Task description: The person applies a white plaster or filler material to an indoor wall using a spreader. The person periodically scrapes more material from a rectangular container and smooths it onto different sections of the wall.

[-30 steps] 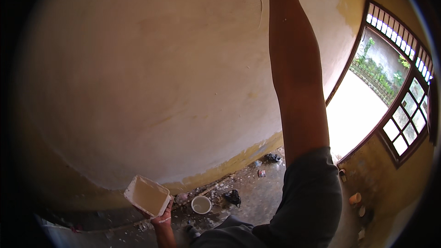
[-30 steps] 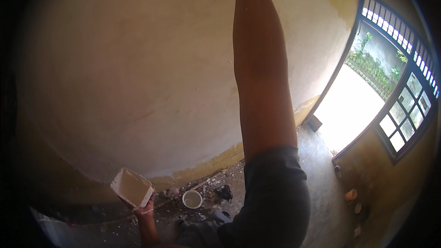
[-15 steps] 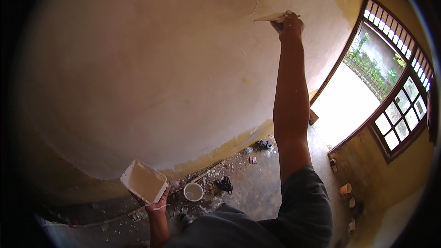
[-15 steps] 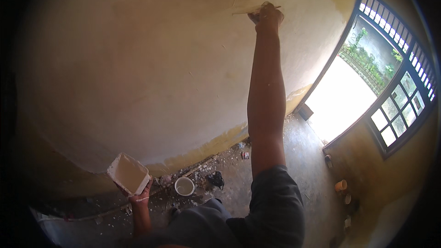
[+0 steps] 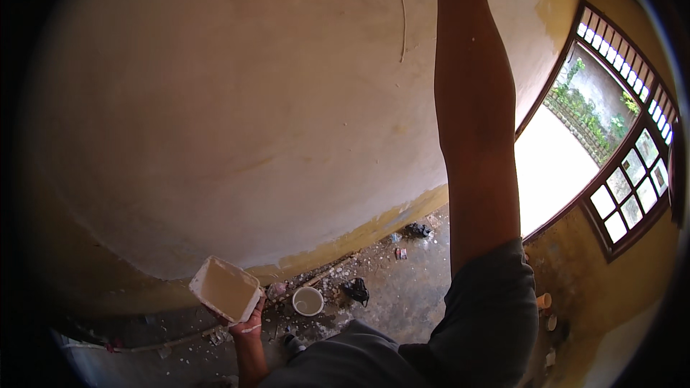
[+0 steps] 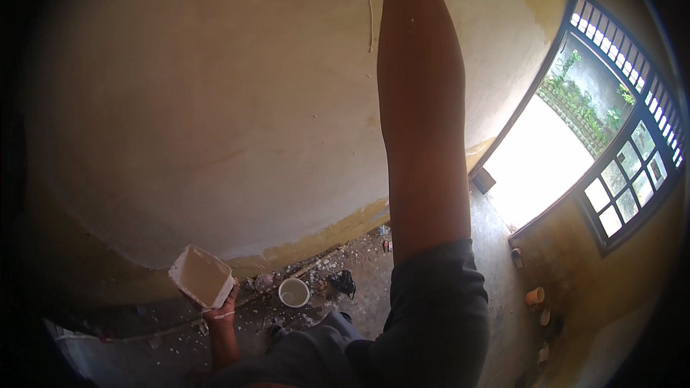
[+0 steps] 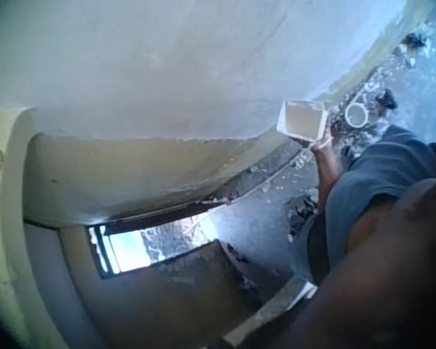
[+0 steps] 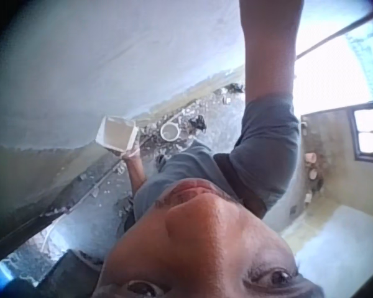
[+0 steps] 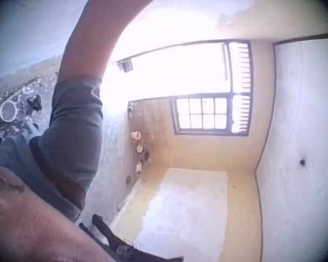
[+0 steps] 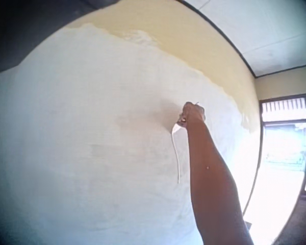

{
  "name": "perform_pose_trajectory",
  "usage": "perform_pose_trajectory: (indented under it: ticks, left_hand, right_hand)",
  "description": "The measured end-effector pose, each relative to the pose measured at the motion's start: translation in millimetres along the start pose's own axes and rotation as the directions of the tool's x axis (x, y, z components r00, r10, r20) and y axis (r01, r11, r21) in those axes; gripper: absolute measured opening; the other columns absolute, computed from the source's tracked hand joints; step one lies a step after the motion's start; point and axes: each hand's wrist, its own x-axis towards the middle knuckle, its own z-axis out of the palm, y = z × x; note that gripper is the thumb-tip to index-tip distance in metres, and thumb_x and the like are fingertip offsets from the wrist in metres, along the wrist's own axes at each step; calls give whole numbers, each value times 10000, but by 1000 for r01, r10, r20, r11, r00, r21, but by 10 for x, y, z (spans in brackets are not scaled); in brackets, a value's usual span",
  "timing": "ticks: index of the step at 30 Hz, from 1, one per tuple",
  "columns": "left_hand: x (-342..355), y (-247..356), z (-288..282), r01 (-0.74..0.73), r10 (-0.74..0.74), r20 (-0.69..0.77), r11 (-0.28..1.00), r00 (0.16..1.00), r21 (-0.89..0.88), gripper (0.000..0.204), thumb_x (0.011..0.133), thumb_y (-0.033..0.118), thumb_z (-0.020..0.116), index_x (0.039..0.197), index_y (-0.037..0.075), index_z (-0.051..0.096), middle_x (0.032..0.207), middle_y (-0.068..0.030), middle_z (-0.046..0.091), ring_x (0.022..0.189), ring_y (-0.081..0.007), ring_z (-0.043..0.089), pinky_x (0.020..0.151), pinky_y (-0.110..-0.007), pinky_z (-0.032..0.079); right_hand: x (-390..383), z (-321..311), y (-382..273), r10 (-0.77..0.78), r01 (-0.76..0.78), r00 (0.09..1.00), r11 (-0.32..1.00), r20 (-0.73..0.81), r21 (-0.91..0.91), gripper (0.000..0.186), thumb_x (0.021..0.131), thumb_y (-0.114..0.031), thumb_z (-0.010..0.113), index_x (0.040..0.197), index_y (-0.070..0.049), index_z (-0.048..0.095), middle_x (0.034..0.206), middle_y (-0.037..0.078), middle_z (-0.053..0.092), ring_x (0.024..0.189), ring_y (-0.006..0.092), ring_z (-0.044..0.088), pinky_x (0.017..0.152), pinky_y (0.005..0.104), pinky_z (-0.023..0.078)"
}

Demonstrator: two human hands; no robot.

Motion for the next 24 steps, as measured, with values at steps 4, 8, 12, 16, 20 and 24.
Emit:
perform_pose_trajectory:
  ticks: [4, 8, 12, 16, 20, 24]
  left_hand:
    - [40, -100, -75, 29, -28, 42, 1000, 999, -6, 716, 860, 665, 494, 1441, 269, 360, 1425, -78, 450, 1282, -371, 452, 893, -700, 449]
    - [22, -49, -43, -2, 2, 9, 1000, 1000, -26, 727, 852, 679, 490, 1438, 267, 364, 1419, -83, 455, 1278, -377, 453, 888, -699, 454]
    - [-18, 28, 16, -6, 6, 11, 1000, 1000, 15, 729, 847, 684, 495, 1431, 264, 374, 1412, -77, 464, 1261, -382, 468, 890, -690, 459]
    - [13, -151, 238, 34, -34, -8, 999, 999, 8, 731, 844, 687, 497, 1425, 258, 384, 1407, -79, 468, 1252, -383, 476, 895, -678, 464]
    - [-65, -91, 313, 20, -21, -25, 1000, 999, -14, 753, 841, 688, 500, 1432, 240, 371, 1403, -83, 472, 1254, -383, 478, 899, -677, 464]
    - [-56, -131, 518, 45, -43, -112, 999, 993, 12, 757, 836, 703, 490, 1409, 216, 402, 1373, -88, 499, 1215, -379, 512, 883, -660, 479]
  right_hand:
    - [730, -325, -110, 9, -91, 975, 927, 221, 365, 119, 878, -102, 515, 874, 3, 570, 799, 160, 570, 728, 286, 613, 675, 517, 592]
    - [-75, -485, 223, -308, 291, 946, 944, 96, 157, 154, 895, -130, 537, 882, 12, 594, 863, 161, 615, 733, 316, 624, 719, 469, 581]
    - [-1019, -532, 748, -738, 666, 604, 261, 299, -699, 267, 859, -187, 543, 1011, 16, 626, 1011, 246, 633, 891, 379, 648, 789, 444, 527]
    - [-1036, -585, 1344, -736, 792, 206, -262, 645, -551, 417, 812, -78, 595, 1219, -6, 539, 1141, 194, 545, 960, 315, 606, 698, 380, 592]
    - [-1735, -803, 2011, -578, 860, 64, -382, 813, -339, 466, 827, -129, 578, 1272, -4, 523, 1155, 169, 496, 1079, 325, 548, 856, 338, 561]
    - [-1735, -1414, 1960, -468, 675, 735, 445, 490, -588, 424, 816, -110, 645, 1187, 62, 536, 1057, 196, 592, 995, 322, 598, 765, 366, 554]
